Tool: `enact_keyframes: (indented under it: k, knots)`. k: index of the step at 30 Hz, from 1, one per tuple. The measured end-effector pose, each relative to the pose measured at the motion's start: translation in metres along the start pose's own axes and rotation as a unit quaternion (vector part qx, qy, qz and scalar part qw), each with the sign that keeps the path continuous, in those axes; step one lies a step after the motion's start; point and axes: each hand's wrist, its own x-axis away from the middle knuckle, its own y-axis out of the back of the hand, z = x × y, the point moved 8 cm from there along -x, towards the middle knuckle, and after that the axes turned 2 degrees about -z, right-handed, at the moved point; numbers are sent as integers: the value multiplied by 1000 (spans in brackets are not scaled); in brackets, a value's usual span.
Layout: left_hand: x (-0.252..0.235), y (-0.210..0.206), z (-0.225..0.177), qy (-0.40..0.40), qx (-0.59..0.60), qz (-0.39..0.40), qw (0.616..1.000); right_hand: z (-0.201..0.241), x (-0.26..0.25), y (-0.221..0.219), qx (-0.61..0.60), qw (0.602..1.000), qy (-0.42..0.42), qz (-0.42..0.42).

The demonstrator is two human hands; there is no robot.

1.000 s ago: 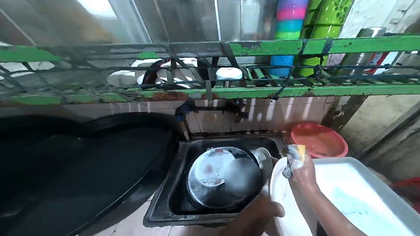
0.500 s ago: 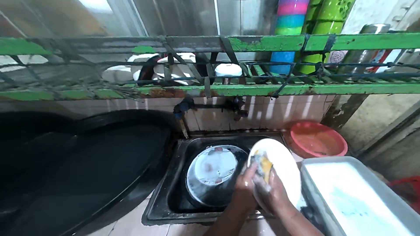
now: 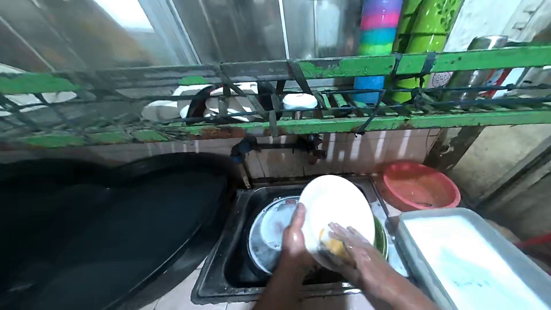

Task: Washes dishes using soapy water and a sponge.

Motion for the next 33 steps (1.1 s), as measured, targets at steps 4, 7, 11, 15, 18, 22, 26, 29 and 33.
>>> enact_keyframes:
  k: [4, 7, 11, 15, 18, 22, 26, 29, 33]
  knots:
    - [8, 8, 1, 53, -86, -19, 995, -75, -5, 30, 179, 980, -82, 1]
    - [19, -11, 36, 111, -93, 56, 988, -62, -19, 41, 213, 969, -36, -118]
    - [4, -18, 39, 84, -23, 38, 995, -15, -11, -7, 24, 993, -35, -112]
    - [-26, 40, 24, -10, -51, -170, 984, -21, 7, -20, -11, 988, -90, 127]
    - [-48, 96, 45, 2, -34, -273, 961, -55, 38, 22, 17, 982, -146, 117]
    - [-54, 117, 97, 79, 30, -244, 966, -105, 112, 107, 77, 984, -108, -120]
    - [-48, 47, 152, 138, -234, -35, 962, -165, 175, 144, 155, 956, -207, -141]
    - [-72, -13, 179, 143, -512, 31, 846, -197, 197, 127, 162, 938, -302, -55]
    - [-99, -40, 205, 87, -731, 100, 669, -214, 198, 107, 147, 911, -383, 46]
